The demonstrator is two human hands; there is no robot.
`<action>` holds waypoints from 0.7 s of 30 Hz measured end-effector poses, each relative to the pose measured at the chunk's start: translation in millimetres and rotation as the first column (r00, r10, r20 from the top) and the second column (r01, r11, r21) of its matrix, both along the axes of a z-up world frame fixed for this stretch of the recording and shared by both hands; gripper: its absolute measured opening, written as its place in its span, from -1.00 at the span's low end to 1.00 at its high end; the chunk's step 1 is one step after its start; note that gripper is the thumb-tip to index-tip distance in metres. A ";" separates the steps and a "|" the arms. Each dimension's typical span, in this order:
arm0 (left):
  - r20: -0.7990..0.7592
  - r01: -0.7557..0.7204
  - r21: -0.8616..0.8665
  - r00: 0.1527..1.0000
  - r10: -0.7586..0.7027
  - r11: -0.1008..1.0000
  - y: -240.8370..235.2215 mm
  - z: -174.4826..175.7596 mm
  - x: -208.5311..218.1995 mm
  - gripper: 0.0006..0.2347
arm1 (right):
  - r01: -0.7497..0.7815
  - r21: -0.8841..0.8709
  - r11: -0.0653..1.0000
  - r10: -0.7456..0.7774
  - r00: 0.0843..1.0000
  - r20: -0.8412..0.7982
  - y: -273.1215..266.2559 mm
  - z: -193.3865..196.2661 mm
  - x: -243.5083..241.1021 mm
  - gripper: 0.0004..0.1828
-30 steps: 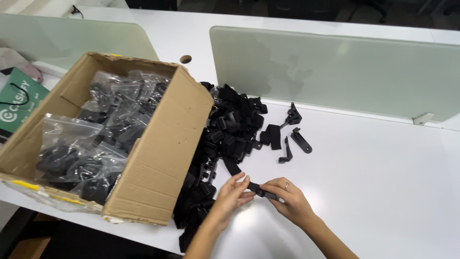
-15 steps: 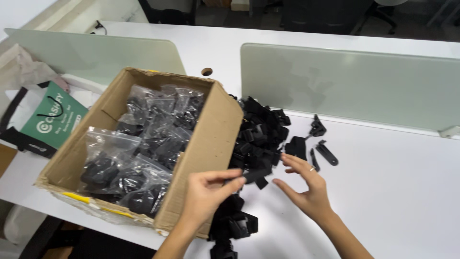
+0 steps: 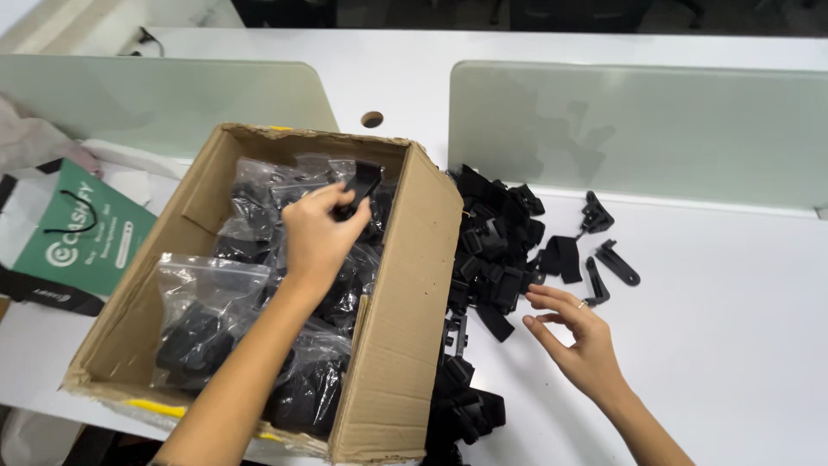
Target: The person unpacks black plastic items from a cardboard box, removing them from clear plastic bags and placing them on a white table. The person handles the items one by one, occasionally inspecting them before setting them down.
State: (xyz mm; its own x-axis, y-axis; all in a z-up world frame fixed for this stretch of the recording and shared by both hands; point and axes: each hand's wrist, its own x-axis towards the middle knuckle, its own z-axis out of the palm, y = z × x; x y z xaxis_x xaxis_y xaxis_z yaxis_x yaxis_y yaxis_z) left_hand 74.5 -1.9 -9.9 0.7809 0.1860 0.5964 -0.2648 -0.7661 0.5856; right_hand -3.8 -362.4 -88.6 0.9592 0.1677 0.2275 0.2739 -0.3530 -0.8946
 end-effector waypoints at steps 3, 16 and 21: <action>-0.138 0.153 0.066 0.980 -0.143 0.986 -2.5 -34.7 32.9 -0.76 | -0.007 0.010 1.000 0.007 1.000 0.002 3.3 -3.7 1.8 -0.68; -0.413 0.299 0.071 0.877 -0.245 0.952 -9.3 -22.7 28.3 -0.63 | 0.080 -0.135 0.988 -0.094 0.990 -0.106 -16.3 -48.9 21.1 -0.65; -0.272 0.388 0.067 0.893 -0.358 0.919 -51.3 19.1 0.6 -0.55 | 0.158 -0.394 0.905 -0.160 0.987 0.029 -53.8 -99.9 39.2 -0.48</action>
